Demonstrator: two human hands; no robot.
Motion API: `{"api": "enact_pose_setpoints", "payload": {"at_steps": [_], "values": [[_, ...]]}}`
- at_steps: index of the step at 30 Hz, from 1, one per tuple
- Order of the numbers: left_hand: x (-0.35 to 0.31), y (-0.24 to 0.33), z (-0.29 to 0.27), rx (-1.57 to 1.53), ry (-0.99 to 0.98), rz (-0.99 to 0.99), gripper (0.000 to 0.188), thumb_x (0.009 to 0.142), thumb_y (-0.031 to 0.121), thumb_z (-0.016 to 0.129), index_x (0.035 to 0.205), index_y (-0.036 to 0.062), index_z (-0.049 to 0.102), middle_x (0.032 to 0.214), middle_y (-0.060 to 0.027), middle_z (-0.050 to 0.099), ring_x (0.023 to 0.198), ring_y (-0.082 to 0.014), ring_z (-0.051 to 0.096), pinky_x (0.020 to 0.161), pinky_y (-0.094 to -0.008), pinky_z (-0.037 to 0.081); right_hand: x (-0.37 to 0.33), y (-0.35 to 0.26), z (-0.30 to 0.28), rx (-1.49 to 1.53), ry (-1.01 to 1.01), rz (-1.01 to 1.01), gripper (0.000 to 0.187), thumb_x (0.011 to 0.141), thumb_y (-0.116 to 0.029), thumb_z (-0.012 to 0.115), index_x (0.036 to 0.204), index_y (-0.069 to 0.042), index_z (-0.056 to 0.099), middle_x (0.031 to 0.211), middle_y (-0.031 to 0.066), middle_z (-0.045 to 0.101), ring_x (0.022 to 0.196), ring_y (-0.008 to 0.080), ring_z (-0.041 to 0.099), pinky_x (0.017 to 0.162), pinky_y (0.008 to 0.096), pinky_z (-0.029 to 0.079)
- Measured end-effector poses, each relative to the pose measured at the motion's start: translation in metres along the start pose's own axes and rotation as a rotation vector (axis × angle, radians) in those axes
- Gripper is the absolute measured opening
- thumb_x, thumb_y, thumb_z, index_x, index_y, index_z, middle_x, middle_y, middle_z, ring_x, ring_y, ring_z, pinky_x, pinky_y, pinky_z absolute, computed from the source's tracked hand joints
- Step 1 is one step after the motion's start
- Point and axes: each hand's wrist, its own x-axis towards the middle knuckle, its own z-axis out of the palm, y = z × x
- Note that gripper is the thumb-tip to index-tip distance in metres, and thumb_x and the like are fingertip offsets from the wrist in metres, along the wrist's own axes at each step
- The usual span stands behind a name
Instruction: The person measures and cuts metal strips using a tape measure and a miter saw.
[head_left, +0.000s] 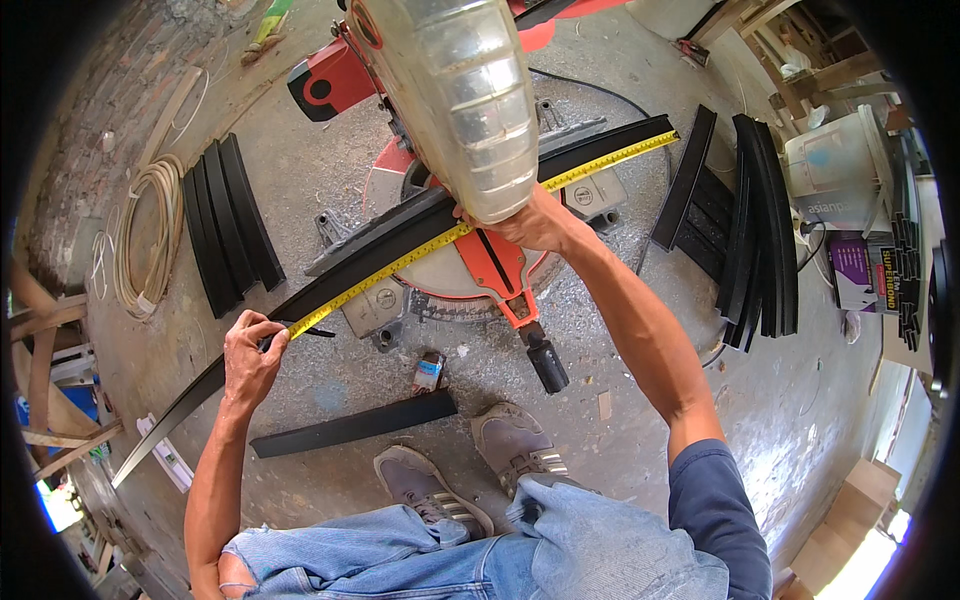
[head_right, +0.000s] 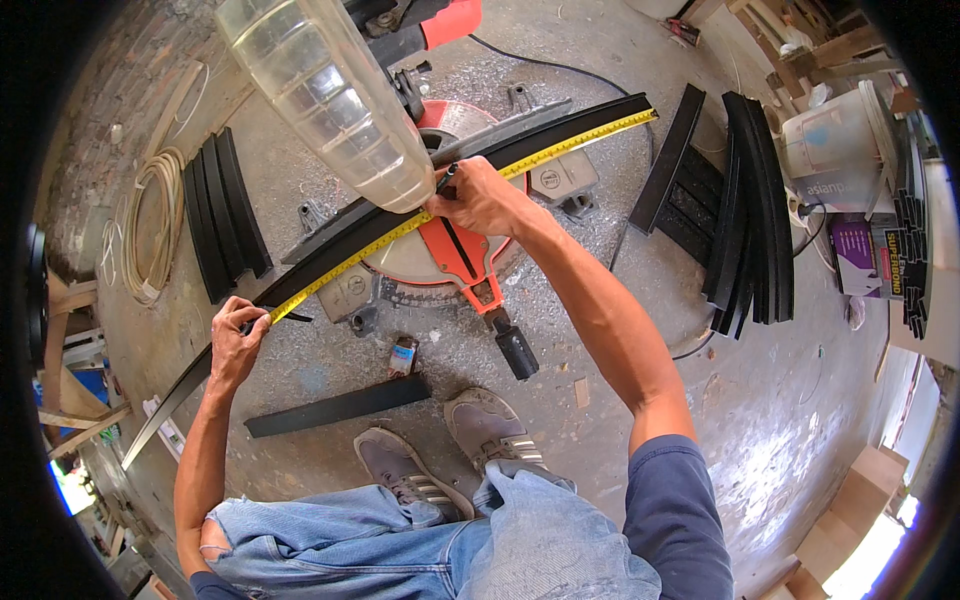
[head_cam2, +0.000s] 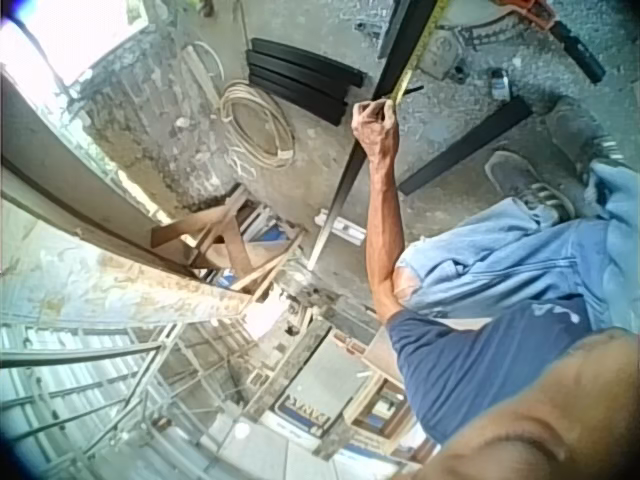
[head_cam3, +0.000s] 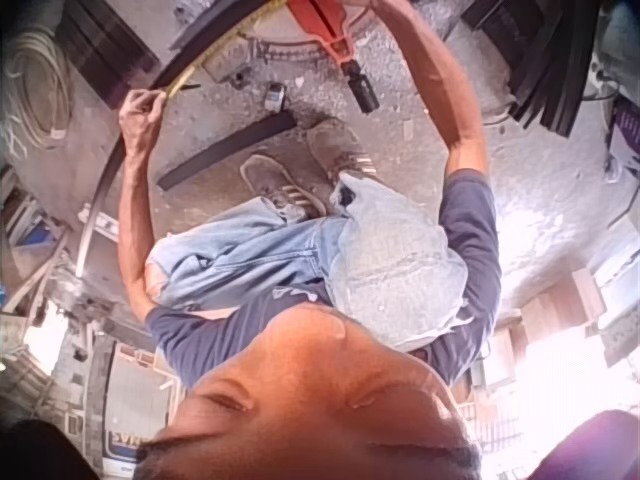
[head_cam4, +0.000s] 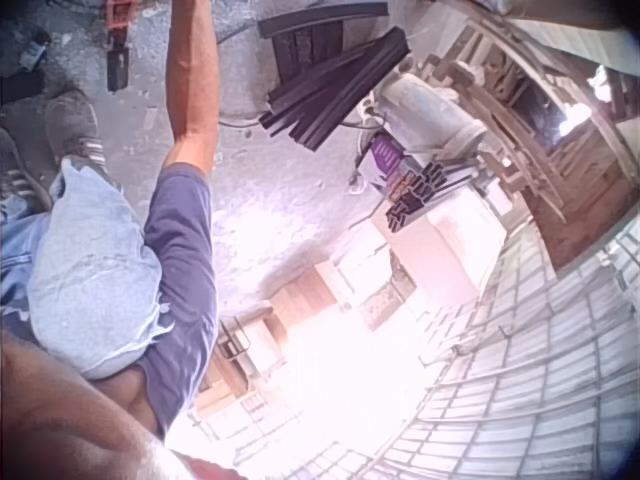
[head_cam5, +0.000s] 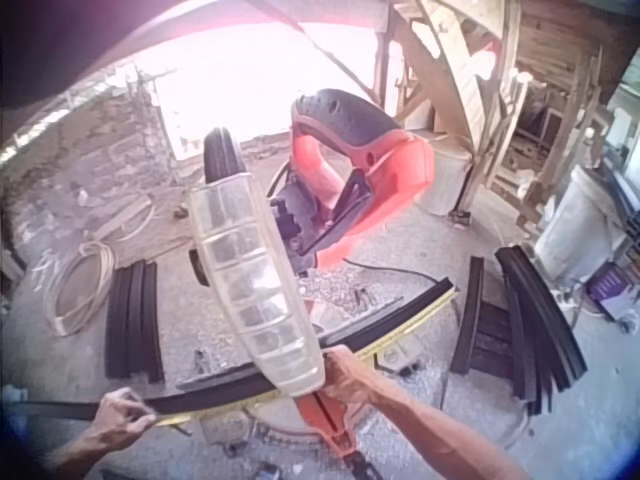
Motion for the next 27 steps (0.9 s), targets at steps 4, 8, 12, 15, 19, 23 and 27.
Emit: {"api": "enact_pose_setpoints", "payload": {"at_steps": [4, 8, 12, 15, 19, 23, 27], "values": [[0.001, -0.003, 0.001, 0.017, -0.002, 0.015, 0.021, 0.083, 0.016, 0.072, 0.092, -0.0021, 0.077, 0.090, -0.0117, 0.062, 0.084, -0.0234, 0.063, 0.077, -0.0354, 0.050, -0.001, 0.002, -0.002, -0.032, -0.022, 0.000, 0.027, 0.087, -0.021, 0.071, 0.091, 0.005, 0.064, 0.056, 0.0148, 0.032, 0.049, 0.0144, 0.031, 0.045, 0.0368, 0.033], [0.000, -0.003, 0.000, 0.012, 0.000, 0.011, 0.021, 0.083, 0.016, 0.072, 0.092, -0.0020, 0.077, 0.090, -0.0117, 0.063, 0.084, -0.0232, 0.063, 0.076, -0.0351, 0.050, -0.001, -0.012, -0.003, -0.010, -0.027, 0.012, 0.026, 0.088, -0.020, 0.071, 0.103, 0.000, 0.067, 0.056, 0.0143, 0.035, 0.050, 0.0136, 0.031, 0.045, 0.0361, 0.032], [0.001, -0.004, 0.000, 0.014, 0.000, 0.008, 0.021, 0.083, 0.016, 0.072, 0.092, -0.0020, 0.077, 0.090, -0.0117, 0.062, 0.084, -0.0227, 0.062, 0.075, -0.0350, 0.050, -0.001, -0.020, -0.004, 0.037, -0.027, -0.013, 0.027, 0.088, -0.017, 0.070, 0.111, -0.004, 0.068, 0.058, 0.0125, 0.037, 0.052, 0.0131, 0.033, 0.047, 0.0353, 0.033], [0.001, -0.003, 0.001, 0.001, 0.006, 0.013, 0.021, 0.083, 0.016, 0.072, 0.092, -0.0022, 0.077, 0.091, -0.0117, 0.062, 0.084, -0.0228, 0.062, 0.076, -0.0350, 0.050, -0.001, -0.019, -0.005, 0.010, -0.044, 0.015, 0.028, 0.088, -0.016, 0.070, 0.114, -0.005, 0.068, 0.059, 0.0119, 0.038, 0.053, 0.0130, 0.033, 0.048, 0.0349, 0.034], [0.000, -0.002, 0.001, -0.004, 0.008, 0.013, 0.021, 0.083, 0.016, 0.072, 0.092, -0.0024, 0.077, 0.091, -0.0121, 0.062, 0.084, -0.0229, 0.063, 0.077, -0.0350, 0.051, -0.001, -0.021, -0.005, 0.021, -0.035, -0.023, 0.028, 0.088, -0.015, 0.069, 0.115, -0.006, 0.068, 0.060, 0.0113, 0.038, 0.053, 0.0132, 0.034, 0.049, 0.0345, 0.034], [0.000, -0.001, 0.000, -0.003, 0.008, 0.014, 0.021, 0.083, 0.016, 0.072, 0.092, -0.0022, 0.077, 0.091, -0.0122, 0.062, 0.085, -0.0228, 0.063, 0.079, -0.0350, 0.052, -0.002, -0.024, -0.006, 0.041, -0.051, 0.001, 0.029, 0.088, -0.013, 0.068, 0.116, -0.007, 0.068, 0.060, 0.0109, 0.038, 0.053, 0.0134, 0.034, 0.049, 0.0343, 0.034], [0.000, -0.001, 0.000, 0.015, -0.006, -0.011, 0.021, 0.083, 0.016, 0.072, 0.092, -0.0025, 0.077, 0.091, -0.0124, 0.062, 0.085, -0.0235, 0.063, 0.079, -0.0355, 0.052, -0.001, -0.024, -0.006, 0.020, -0.053, 0.009, 0.030, 0.087, -0.012, 0.067, 0.117, -0.007, 0.068, 0.061, 0.0109, 0.039, 0.054, 0.0136, 0.034, 0.050, 0.0344, 0.035]]}}
